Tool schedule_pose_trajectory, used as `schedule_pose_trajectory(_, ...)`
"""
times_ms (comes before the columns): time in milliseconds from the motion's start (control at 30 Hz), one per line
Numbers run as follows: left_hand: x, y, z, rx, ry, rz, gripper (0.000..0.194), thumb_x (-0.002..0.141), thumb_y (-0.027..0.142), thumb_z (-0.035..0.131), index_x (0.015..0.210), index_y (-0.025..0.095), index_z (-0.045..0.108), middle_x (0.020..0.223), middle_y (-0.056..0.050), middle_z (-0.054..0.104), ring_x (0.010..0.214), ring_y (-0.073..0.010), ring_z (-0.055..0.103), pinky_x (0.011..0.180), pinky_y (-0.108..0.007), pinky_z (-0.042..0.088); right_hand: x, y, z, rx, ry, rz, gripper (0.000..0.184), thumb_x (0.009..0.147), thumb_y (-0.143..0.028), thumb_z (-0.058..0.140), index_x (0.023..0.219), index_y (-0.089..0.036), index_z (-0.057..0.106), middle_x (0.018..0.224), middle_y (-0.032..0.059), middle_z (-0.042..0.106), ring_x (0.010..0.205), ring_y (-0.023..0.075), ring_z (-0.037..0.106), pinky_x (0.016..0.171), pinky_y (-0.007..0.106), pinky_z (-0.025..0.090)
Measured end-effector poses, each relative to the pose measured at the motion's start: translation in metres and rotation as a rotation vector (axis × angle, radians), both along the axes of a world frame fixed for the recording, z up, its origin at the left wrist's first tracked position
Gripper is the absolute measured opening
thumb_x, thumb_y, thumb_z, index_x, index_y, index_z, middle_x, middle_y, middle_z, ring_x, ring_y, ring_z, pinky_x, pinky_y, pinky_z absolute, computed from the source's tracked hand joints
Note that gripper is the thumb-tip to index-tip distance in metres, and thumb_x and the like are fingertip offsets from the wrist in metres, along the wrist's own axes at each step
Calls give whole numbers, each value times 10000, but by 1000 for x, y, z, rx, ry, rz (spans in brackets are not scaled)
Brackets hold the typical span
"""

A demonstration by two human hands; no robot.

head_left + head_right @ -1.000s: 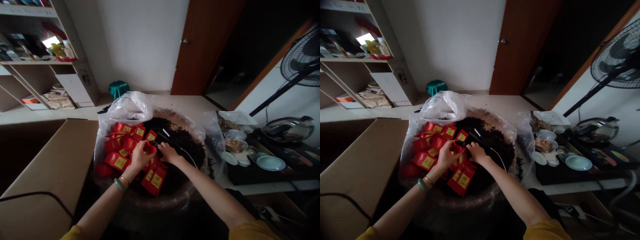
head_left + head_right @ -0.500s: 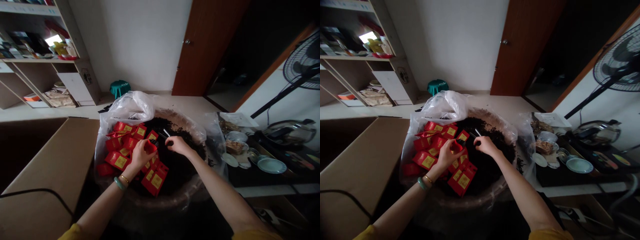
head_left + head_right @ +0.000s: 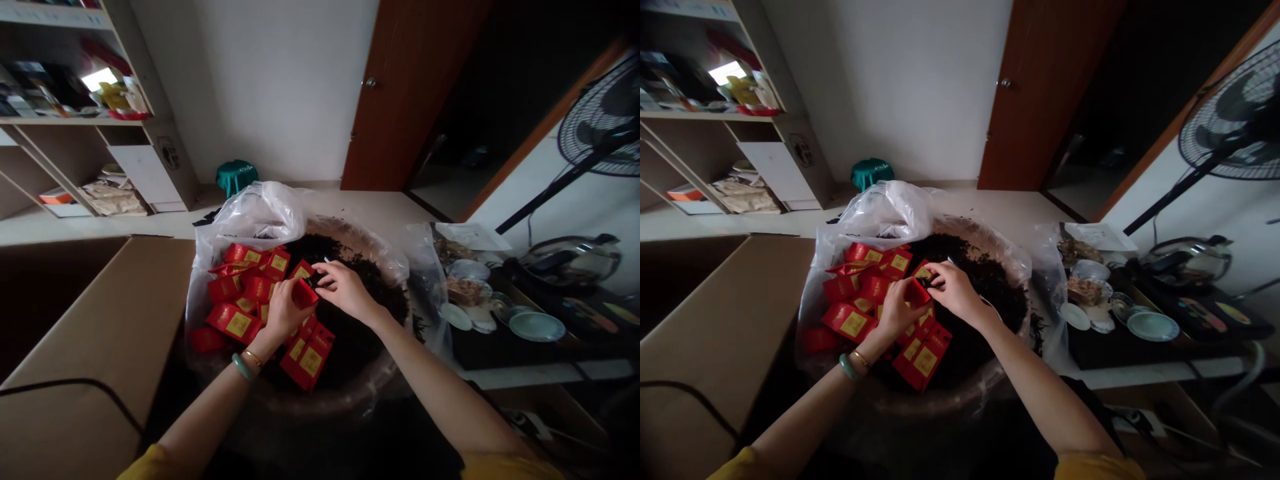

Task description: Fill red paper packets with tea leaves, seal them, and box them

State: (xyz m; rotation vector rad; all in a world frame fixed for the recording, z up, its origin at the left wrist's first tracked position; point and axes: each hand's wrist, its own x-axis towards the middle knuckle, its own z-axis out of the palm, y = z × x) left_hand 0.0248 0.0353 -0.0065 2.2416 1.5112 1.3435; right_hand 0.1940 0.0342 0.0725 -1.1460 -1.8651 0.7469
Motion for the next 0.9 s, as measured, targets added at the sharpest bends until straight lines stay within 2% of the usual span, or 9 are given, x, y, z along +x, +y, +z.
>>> schedule_pose_trajectory(133,-1,-1,1,7,9,-4,587,605,277,798,1120,176,534,980,-72,646,915,-257,590,796,-391,491,-5,-4,-3,-16,-83,-16,375,780,-105,578,1140,-196,632,912,44,708,803,165,700,773,299,564)
schedule_pose_trajectory(233,0,-2,1,17,37,-19,516,625,250,770,1087,181,551,980,-72,643,904,-252,592,816,-395,485,-10,-9,-3,-26,-205,88,426,842,-136,534,1258,-216,568,1041,75,725,975,209,689,903,357,521)
schedule_pose_trajectory(333,2,-4,1,6,46,-16,482,641,217,740,1083,169,553,986,-84,643,912,-254,599,822,-393,486,-13,-12,-4,-57,-271,150,520,823,-174,599,1333,-200,501,1130,115,700,1062,244,659,923,375,507)
schedule_pose_trajectory(400,3,-6,3,-23,51,7,497,641,227,740,1096,160,552,996,-97,645,926,-265,604,826,-404,484,-14,-12,-6,-41,-264,117,514,784,-133,629,1284,-207,543,1058,89,727,997,231,685,914,363,507)
schedule_pose_trajectory(500,3,-8,7,-103,40,34,578,629,287,764,1146,162,538,1063,-115,644,986,-294,607,861,-441,470,-14,-9,-7,45,-205,23,358,763,-77,597,1087,-223,639,896,26,745,850,190,706,889,346,506)
schedule_pose_trajectory(633,-3,-6,9,-315,-88,-82,727,629,365,780,1261,178,474,1089,-102,670,944,-256,649,809,-377,504,-7,-4,-4,114,-17,-58,231,774,-109,558,978,-205,609,912,31,723,856,173,692,825,312,515)
schedule_pose_trajectory(733,-7,-4,7,-421,-122,-94,675,618,410,790,1192,163,536,940,-78,711,824,-234,673,730,-334,517,-2,-2,-1,78,54,-50,230,777,-146,558,1000,-199,578,849,20,709,830,170,685,801,309,517)
schedule_pose_trajectory(833,-5,-6,6,-398,-78,-36,578,629,410,780,1114,170,577,885,-64,717,786,-227,677,697,-312,511,-2,-3,-2,56,43,-94,221,752,-202,631,969,-200,596,839,23,701,804,177,675,777,313,518)
schedule_pose_trajectory(900,-2,-9,9,-384,-12,6,531,640,396,772,1090,187,582,876,-55,718,784,-226,680,689,-301,504,-4,-3,-4,68,0,-168,149,728,-248,685,854,-203,618,809,30,694,767,187,664,758,322,517)
